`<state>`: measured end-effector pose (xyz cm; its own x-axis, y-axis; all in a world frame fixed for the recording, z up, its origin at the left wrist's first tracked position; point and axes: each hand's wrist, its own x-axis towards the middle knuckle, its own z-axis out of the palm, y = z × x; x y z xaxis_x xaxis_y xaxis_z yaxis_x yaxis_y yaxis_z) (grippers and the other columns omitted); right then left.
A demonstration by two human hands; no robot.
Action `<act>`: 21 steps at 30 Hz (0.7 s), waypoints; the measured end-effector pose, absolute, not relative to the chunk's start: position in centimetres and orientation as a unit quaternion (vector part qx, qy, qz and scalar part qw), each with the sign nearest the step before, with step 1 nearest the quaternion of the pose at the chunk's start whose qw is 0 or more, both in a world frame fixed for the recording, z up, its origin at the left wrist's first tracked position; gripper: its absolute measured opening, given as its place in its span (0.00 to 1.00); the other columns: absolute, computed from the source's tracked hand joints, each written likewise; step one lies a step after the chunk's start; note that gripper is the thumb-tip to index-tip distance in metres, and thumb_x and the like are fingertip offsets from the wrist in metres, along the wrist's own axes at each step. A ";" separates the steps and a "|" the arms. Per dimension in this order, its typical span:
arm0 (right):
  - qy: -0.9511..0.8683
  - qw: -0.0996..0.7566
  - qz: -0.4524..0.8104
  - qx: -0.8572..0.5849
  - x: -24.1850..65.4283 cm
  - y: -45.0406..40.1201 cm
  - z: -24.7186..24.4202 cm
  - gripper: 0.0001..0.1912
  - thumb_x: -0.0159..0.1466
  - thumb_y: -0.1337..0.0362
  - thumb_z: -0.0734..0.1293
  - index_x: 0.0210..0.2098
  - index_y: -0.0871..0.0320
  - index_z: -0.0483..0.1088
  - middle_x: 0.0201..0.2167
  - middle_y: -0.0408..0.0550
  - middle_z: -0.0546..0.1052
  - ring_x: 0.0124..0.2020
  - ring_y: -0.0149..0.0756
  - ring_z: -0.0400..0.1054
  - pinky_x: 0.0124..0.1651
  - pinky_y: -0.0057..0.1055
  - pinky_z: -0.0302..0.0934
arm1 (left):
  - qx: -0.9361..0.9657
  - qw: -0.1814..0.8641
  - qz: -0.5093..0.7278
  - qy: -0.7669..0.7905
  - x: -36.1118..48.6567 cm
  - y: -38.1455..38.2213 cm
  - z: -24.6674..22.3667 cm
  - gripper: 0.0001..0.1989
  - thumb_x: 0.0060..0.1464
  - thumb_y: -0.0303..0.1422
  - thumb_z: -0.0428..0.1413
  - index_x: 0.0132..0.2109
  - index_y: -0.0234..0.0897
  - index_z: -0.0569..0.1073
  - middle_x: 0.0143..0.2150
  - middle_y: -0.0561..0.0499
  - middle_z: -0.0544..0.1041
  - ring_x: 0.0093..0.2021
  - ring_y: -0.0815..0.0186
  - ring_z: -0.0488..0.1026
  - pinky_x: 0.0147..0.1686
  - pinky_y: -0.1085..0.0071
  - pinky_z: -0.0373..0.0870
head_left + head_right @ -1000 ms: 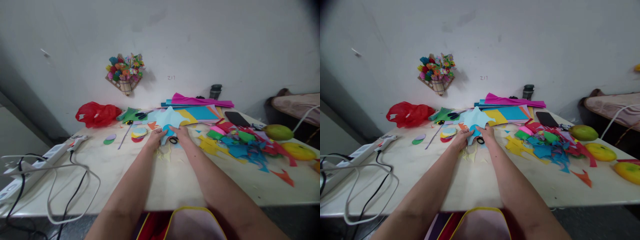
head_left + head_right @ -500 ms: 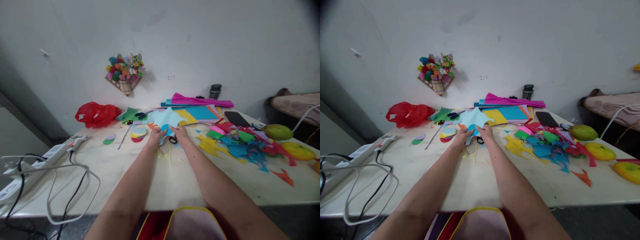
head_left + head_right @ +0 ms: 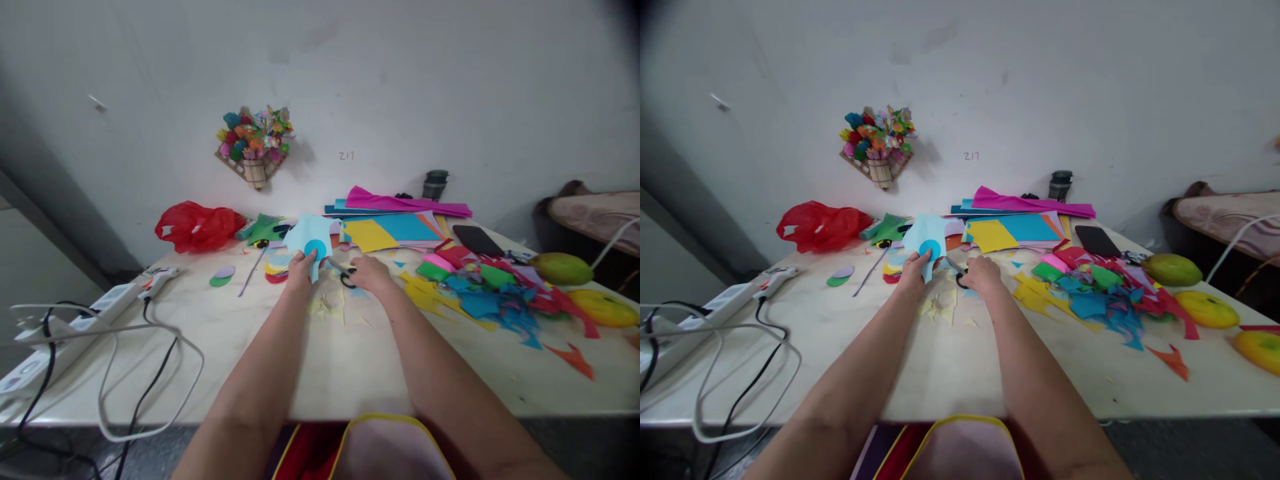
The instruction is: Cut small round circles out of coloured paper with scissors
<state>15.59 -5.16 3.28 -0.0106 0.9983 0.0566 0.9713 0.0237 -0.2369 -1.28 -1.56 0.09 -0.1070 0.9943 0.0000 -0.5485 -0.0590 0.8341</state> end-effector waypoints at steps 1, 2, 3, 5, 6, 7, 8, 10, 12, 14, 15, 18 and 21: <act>-0.708 0.088 0.060 -0.698 15.5 -5.3 3.5 0.23 0.60 0.67 0.67 0.54 0.58 0.79 0.55 0.61 0.79 0.56 0.53 0.74 0.49 0.37 0.66 | 0.310 0.589 0.659 0.350 -1.3 -1.6 0.1 0.20 0.43 0.31 0.72 0.32 0.38 0.67 0.33 0.53 0.76 0.33 0.66 0.78 0.37 0.68 0.77; -0.709 0.076 0.059 -0.699 15.5 -5.4 3.6 0.23 0.60 0.67 0.68 0.55 0.59 0.79 0.55 0.62 0.79 0.56 0.53 0.73 0.49 0.37 0.66 | 0.306 0.589 0.662 0.346 -1.3 -1.5 0.2 0.20 0.43 0.31 0.72 0.32 0.38 0.66 0.33 0.54 0.76 0.34 0.65 0.79 0.38 0.67 0.78; -0.710 0.070 0.060 -0.698 15.4 -5.4 3.6 0.23 0.60 0.67 0.68 0.55 0.59 0.78 0.55 0.63 0.79 0.56 0.54 0.73 0.49 0.37 0.66 | 0.304 0.590 0.665 0.343 -1.3 -1.5 0.2 0.21 0.42 0.32 0.72 0.32 0.39 0.65 0.33 0.54 0.76 0.34 0.65 0.79 0.38 0.67 0.78; -0.713 0.067 0.066 -0.695 15.3 -5.4 3.6 0.23 0.61 0.67 0.68 0.56 0.59 0.78 0.55 0.62 0.79 0.56 0.53 0.73 0.48 0.37 0.66 | 0.299 0.594 0.666 0.337 -1.4 -1.5 0.2 0.22 0.41 0.32 0.72 0.32 0.39 0.64 0.33 0.54 0.75 0.35 0.64 0.80 0.39 0.67 0.78; -0.715 0.070 0.067 -0.692 15.3 -5.3 3.6 0.22 0.61 0.66 0.67 0.55 0.58 0.78 0.55 0.62 0.79 0.56 0.53 0.73 0.48 0.37 0.66 | 0.295 0.598 0.665 0.335 -1.4 -1.5 0.3 0.22 0.41 0.32 0.72 0.32 0.40 0.64 0.33 0.54 0.75 0.36 0.63 0.80 0.38 0.67 0.77; -0.716 0.071 0.067 -0.691 15.2 -5.3 3.5 0.21 0.62 0.65 0.67 0.54 0.58 0.79 0.54 0.61 0.80 0.56 0.53 0.73 0.48 0.37 0.66 | 0.290 0.603 0.664 0.335 -1.4 -1.5 0.3 0.21 0.40 0.32 0.72 0.32 0.40 0.65 0.34 0.53 0.76 0.36 0.62 0.81 0.38 0.67 0.77; -0.718 0.071 0.065 -0.689 15.1 -5.3 3.5 0.20 0.63 0.64 0.67 0.53 0.58 0.79 0.54 0.61 0.80 0.55 0.53 0.74 0.48 0.37 0.65 | 0.285 0.607 0.662 0.334 -1.4 -1.5 0.3 0.21 0.40 0.32 0.72 0.33 0.40 0.65 0.34 0.53 0.76 0.36 0.62 0.81 0.37 0.68 0.77; -0.724 0.063 0.058 -0.684 14.9 -5.5 3.5 0.19 0.63 0.62 0.67 0.52 0.58 0.79 0.54 0.61 0.79 0.55 0.53 0.74 0.48 0.36 0.65 | 0.278 0.613 0.662 0.331 -1.4 -1.5 0.4 0.21 0.40 0.32 0.71 0.34 0.40 0.66 0.35 0.52 0.77 0.36 0.61 0.81 0.37 0.67 0.77; -0.730 0.054 0.054 -0.679 14.6 -5.6 3.5 0.19 0.63 0.64 0.67 0.53 0.58 0.79 0.54 0.61 0.79 0.54 0.52 0.74 0.47 0.36 0.65 | 0.279 0.613 0.663 0.327 -1.4 -1.6 0.4 0.20 0.41 0.32 0.71 0.35 0.40 0.66 0.36 0.52 0.78 0.37 0.60 0.82 0.38 0.67 0.76; -0.732 0.053 0.054 -0.677 14.5 -5.6 3.6 0.20 0.63 0.68 0.66 0.54 0.57 0.78 0.52 0.60 0.80 0.53 0.50 0.75 0.46 0.35 0.65 | 0.279 0.612 0.665 0.325 -1.3 -1.7 0.4 0.20 0.42 0.32 0.70 0.35 0.40 0.66 0.36 0.52 0.79 0.39 0.60 0.82 0.39 0.67 0.75; -0.731 0.052 0.053 -0.679 14.4 -5.6 3.6 0.20 0.63 0.70 0.66 0.54 0.57 0.78 0.51 0.60 0.81 0.53 0.50 0.75 0.46 0.35 0.64 | 0.278 0.612 0.666 0.325 -1.3 -1.7 0.5 0.19 0.43 0.33 0.70 0.35 0.40 0.66 0.37 0.52 0.79 0.40 0.60 0.82 0.40 0.67 0.75; -0.724 0.058 0.045 -0.686 14.7 -5.4 3.7 0.20 0.63 0.69 0.65 0.53 0.55 0.79 0.51 0.57 0.81 0.54 0.49 0.75 0.47 0.35 0.64 | 0.271 0.619 0.664 0.322 -1.4 -1.8 0.6 0.18 0.43 0.33 0.70 0.36 0.40 0.68 0.38 0.51 0.79 0.42 0.59 0.82 0.41 0.66 0.75; -0.711 0.074 0.052 -0.698 15.4 -5.2 3.7 0.20 0.64 0.67 0.66 0.54 0.52 0.79 0.52 0.55 0.81 0.54 0.49 0.75 0.47 0.35 0.65 | 0.262 0.626 0.662 0.319 -1.5 -1.6 0.5 0.17 0.43 0.31 0.69 0.37 0.40 0.69 0.39 0.51 0.79 0.42 0.59 0.81 0.42 0.65 0.75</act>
<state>15.42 -5.16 3.74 -0.0157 0.9993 0.0326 0.9842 0.0212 -0.1761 -1.52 -1.58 0.52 -0.0799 0.9954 -0.0520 -0.6613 -0.0139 0.7500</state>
